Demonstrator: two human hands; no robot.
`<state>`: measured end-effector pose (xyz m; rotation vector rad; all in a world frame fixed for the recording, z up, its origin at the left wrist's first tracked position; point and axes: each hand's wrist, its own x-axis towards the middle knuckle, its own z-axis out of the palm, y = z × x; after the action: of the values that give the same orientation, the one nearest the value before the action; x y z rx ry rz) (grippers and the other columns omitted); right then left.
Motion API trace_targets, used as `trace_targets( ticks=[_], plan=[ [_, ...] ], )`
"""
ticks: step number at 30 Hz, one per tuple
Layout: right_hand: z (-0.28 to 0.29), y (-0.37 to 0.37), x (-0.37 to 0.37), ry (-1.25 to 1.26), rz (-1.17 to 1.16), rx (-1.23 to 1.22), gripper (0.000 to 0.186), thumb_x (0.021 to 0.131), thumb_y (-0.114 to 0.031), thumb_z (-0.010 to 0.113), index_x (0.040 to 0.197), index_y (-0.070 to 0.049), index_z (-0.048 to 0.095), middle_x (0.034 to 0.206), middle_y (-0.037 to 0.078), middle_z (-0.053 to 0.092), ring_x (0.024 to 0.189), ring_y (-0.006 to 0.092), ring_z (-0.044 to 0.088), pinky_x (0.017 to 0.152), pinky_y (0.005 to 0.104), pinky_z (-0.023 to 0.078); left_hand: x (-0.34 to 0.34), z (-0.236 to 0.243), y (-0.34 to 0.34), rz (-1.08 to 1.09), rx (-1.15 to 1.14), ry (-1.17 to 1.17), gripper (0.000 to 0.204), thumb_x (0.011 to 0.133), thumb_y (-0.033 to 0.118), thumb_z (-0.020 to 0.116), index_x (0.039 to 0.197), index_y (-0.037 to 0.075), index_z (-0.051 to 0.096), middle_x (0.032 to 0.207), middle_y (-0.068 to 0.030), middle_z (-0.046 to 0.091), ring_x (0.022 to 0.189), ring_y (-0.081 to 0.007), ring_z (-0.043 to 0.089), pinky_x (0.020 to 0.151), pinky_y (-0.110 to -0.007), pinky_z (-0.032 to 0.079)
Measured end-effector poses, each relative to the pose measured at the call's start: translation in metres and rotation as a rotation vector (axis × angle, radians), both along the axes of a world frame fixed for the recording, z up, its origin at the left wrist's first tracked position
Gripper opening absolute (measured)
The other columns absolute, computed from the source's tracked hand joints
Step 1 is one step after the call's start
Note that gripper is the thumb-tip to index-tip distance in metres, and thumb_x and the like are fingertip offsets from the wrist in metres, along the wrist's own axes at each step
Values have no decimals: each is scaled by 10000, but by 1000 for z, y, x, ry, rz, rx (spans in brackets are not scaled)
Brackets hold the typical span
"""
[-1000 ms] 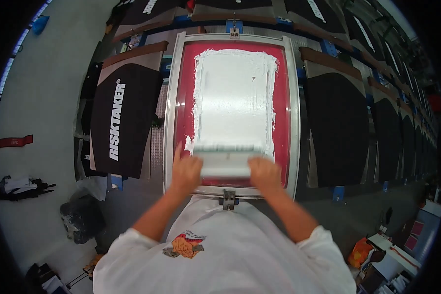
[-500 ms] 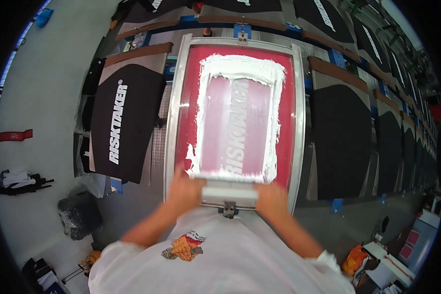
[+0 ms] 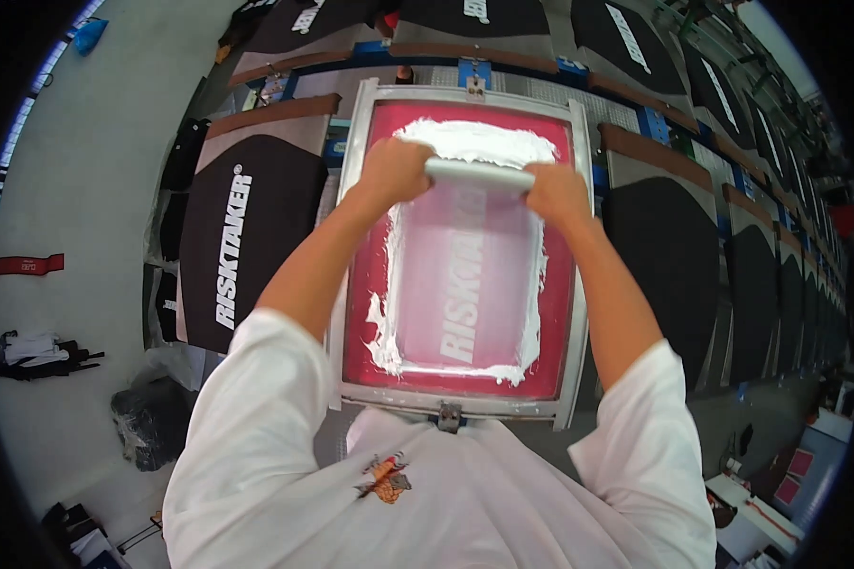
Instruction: Manually applying ink to a screen and using a squeegee to print a design onto t-shirts.
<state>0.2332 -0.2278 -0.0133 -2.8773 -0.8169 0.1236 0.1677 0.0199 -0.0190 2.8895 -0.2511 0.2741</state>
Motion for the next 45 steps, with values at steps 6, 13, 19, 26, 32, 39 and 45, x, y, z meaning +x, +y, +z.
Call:
trace_targets(
  ticks=[6, 13, 19, 26, 32, 39, 45],
  plan=[
    [-22, -82, -258, 219, 33, 235, 317, 588, 4, 618, 883, -89, 688, 777, 101, 657, 738, 291, 632, 673, 395, 522, -262, -10, -69, -35, -151, 124, 188, 616, 2, 569, 764, 79, 654, 650, -108, 638, 620, -232, 632, 951, -504, 361],
    [-66, -48, -146, -184, 90, 309, 183, 663, -52, 575, 812, -124, 651, 768, 80, 658, 660, 249, 639, 561, 372, 508, -161, -65, -41, 20, -104, -131, 301, 538, -17, 665, 823, 73, 641, 775, -103, 664, 717, -262, 629, 900, -505, 407],
    [-23, 25, 57, -95, 21, -6, 200, 694, -103, 622, 886, -119, 677, 876, 145, 677, 841, 300, 653, 722, 439, 516, 48, -21, 9, 172, 142, 111, 178, 723, 154, 632, 887, 144, 700, 885, -96, 684, 811, -273, 654, 910, -545, 351],
    [-2, 17, 36, -459, -20, 430, 682, 536, -113, 845, 1158, -111, 566, 1152, 140, 568, 1053, 331, 536, 890, 424, 445, 108, 9, -36, 88, 258, 261, 302, 690, 253, 728, 979, 175, 689, 925, -111, 681, 896, -297, 656, 917, -552, 399],
    [0, -78, -204, 1530, -365, 576, 322, 840, -310, 675, 932, -2, 678, 874, 66, 679, 758, 106, 622, 715, 274, 510, 129, 46, 5, -26, -71, 313, 470, 573, 309, 829, 989, 135, 695, 944, -108, 688, 860, -280, 651, 779, -388, 503],
    [-94, -61, -369, 1362, -495, 807, 330, 819, -301, 696, 923, 10, 666, 755, 41, 644, 677, 131, 575, 642, 286, 479, 112, 5, -21, 27, 134, 182, 384, 659, 276, 762, 1031, 225, 679, 984, -84, 678, 928, -289, 638, 795, -415, 512],
    [-73, -59, -363, 1007, -515, 706, 227, 754, -208, 728, 818, -1, 661, 642, 88, 626, 580, 127, 559, 576, 313, 451, -21, 0, -61, -25, 203, 161, 296, 732, 197, 668, 1027, 214, 676, 927, -68, 654, 870, -294, 639, 726, -430, 519]
  ],
)
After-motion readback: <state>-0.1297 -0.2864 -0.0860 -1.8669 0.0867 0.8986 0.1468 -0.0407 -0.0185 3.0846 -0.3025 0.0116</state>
